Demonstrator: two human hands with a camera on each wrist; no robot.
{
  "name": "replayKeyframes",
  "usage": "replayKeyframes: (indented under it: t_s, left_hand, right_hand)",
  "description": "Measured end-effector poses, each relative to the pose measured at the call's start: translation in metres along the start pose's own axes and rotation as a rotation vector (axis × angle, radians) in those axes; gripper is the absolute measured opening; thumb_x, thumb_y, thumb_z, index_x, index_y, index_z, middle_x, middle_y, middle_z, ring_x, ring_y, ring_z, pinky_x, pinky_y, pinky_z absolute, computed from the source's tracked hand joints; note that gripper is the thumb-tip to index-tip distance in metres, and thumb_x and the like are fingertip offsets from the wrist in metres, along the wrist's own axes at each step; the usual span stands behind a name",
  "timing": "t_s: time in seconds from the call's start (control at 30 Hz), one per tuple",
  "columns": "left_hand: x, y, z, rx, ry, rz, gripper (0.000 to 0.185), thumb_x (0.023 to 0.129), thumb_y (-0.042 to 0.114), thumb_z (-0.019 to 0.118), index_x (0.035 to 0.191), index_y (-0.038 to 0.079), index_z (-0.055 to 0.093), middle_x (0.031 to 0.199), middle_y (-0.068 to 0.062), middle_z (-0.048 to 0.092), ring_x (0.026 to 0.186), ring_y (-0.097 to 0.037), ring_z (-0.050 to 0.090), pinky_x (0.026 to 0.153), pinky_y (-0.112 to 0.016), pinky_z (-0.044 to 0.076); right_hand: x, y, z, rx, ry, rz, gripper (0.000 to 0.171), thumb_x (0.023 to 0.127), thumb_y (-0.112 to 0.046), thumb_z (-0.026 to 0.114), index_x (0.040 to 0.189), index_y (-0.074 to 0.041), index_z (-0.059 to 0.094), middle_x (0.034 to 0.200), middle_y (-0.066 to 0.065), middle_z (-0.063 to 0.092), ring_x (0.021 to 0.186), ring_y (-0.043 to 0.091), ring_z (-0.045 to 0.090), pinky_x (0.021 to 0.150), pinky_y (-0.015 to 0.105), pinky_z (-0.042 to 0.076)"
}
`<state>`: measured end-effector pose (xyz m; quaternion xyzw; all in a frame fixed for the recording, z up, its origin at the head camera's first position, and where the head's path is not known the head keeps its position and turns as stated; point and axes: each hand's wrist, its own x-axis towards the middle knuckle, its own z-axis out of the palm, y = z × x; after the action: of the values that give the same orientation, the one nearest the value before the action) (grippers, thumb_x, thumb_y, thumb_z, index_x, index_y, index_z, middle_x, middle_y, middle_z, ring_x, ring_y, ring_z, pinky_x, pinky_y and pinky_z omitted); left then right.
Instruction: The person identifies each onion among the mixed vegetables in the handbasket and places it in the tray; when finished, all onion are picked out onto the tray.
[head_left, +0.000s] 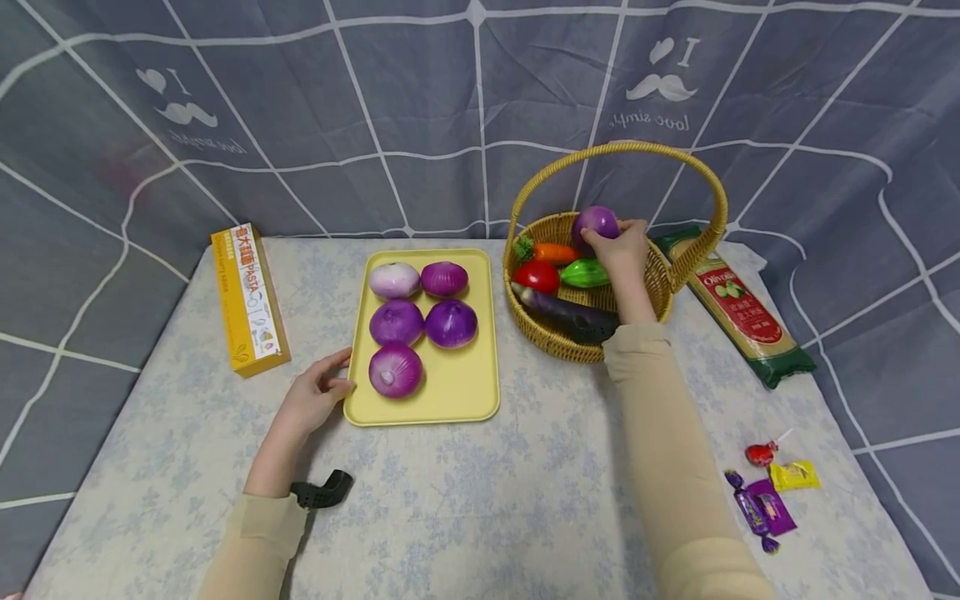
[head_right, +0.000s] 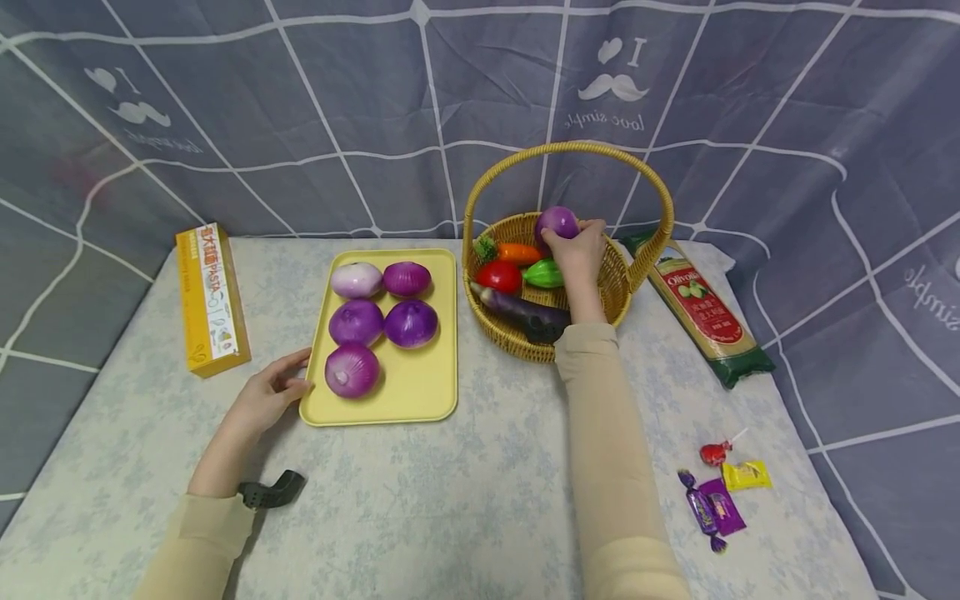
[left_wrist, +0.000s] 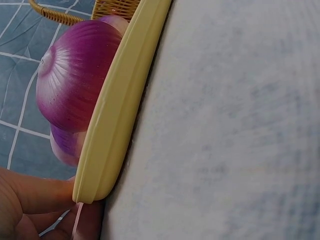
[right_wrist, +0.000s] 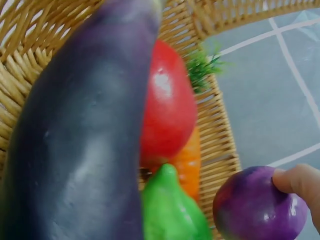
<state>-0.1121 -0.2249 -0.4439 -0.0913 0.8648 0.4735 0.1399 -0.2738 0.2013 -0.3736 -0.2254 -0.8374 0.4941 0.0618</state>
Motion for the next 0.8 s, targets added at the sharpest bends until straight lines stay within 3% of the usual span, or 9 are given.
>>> replayKeyframes:
  t_s: [0.47, 0.8]
  left_hand:
    - [0.000, 0.000, -0.002, 0.015, -0.006, -0.017, 0.058, 0.099, 0.009, 0.053, 0.154, 0.010, 0.034, 0.146, -0.018, 0.046, 0.103, -0.019, 0.052, 0.074, -0.017, 0.046]
    - [0.000, 0.000, 0.000, 0.014, -0.007, 0.004, 0.058, 0.098, 0.007, 0.054, 0.153, 0.008, 0.035, 0.146, -0.019, 0.047, 0.099, -0.013, 0.052, 0.074, -0.017, 0.046]
  right_hand:
    - [-0.044, -0.023, -0.016, 0.036, -0.030, -0.045, 0.074, 0.084, -0.034, 0.072, 0.139, -0.002, 0.034, 0.140, 0.021, 0.043, 0.128, 0.033, 0.045, 0.109, 0.046, 0.041]
    - [-0.083, -0.012, -0.022, 0.017, -0.108, -0.049, 0.076, 0.084, -0.040, 0.072, 0.140, -0.006, 0.033, 0.141, 0.018, 0.043, 0.126, 0.030, 0.044, 0.109, 0.048, 0.040]
